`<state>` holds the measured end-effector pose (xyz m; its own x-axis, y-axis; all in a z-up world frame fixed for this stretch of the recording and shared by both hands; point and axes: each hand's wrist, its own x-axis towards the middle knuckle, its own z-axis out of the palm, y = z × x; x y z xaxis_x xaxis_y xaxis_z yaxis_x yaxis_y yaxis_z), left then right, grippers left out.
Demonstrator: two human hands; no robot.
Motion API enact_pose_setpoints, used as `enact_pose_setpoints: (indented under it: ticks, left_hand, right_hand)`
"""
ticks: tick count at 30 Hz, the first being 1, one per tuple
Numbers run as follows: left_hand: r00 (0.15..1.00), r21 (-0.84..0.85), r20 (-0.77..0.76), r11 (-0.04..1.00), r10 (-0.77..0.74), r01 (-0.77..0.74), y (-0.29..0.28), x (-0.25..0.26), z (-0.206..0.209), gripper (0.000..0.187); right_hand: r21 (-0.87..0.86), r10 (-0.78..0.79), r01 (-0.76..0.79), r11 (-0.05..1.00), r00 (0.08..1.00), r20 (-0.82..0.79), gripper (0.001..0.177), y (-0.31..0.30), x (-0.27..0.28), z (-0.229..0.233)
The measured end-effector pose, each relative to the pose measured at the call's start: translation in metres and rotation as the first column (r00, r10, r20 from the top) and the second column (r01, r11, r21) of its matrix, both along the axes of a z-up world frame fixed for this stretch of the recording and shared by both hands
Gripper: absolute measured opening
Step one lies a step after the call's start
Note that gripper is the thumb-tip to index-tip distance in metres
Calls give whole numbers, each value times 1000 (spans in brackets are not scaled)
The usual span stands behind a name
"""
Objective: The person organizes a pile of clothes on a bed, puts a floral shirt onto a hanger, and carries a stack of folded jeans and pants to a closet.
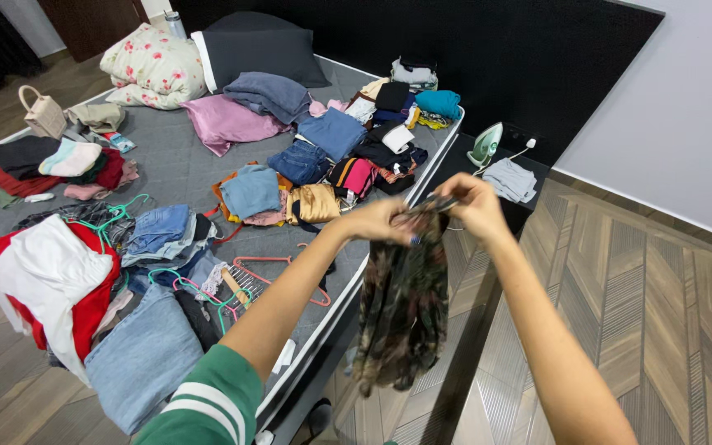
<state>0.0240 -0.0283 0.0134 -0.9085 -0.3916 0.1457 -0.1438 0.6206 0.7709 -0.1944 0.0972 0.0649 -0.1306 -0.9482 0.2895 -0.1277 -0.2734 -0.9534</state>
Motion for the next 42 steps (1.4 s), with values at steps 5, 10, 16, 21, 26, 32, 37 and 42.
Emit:
enact_pose_setpoints:
  ticks: [5, 10, 16, 21, 26, 32, 37, 42]
  left_hand:
    - [901, 37, 391, 981, -190, 191, -6, 22, -51, 33]
    - [988, -23, 29, 988, 153, -152, -20, 17, -37, 32]
    - [992, -6, -34, 992, 125, -125, 9, -16, 27, 36]
    - [897, -334, 419, 942, 140, 8, -6, 14, 53, 55]
    - [955, -204, 296, 978, 29, 34, -39, 11, 59, 51]
    - [982, 480, -189, 874, 18, 76, -45, 24, 69, 33]
    - [993, 425, -120, 904, 13, 39, -27, 5, 84, 32]
    - [918, 329, 354, 942, -180, 58, -33, 26, 75, 44]
  right_hand:
    - [-146, -207, 241, 959, 954, 219, 33, 1, -51, 52]
    - [-198, -461, 469, 861, 551, -696, 46, 19, -53, 43]
    - [189, 92, 75, 979, 667, -740, 38, 23, 28, 3]
    - [-40, -281, 406, 913, 556, -782, 22, 26, -7, 37]
    - [-55, -278, 326, 944, 692, -667, 31, 11, -14, 38]
    - [186, -69, 80, 979, 995, -67, 34, 0, 18, 29]
    - [56, 90, -82, 995, 982, -167, 17, -19, 20, 6]
    - [17, 135, -135, 991, 991, 2, 27, -26, -17, -1]
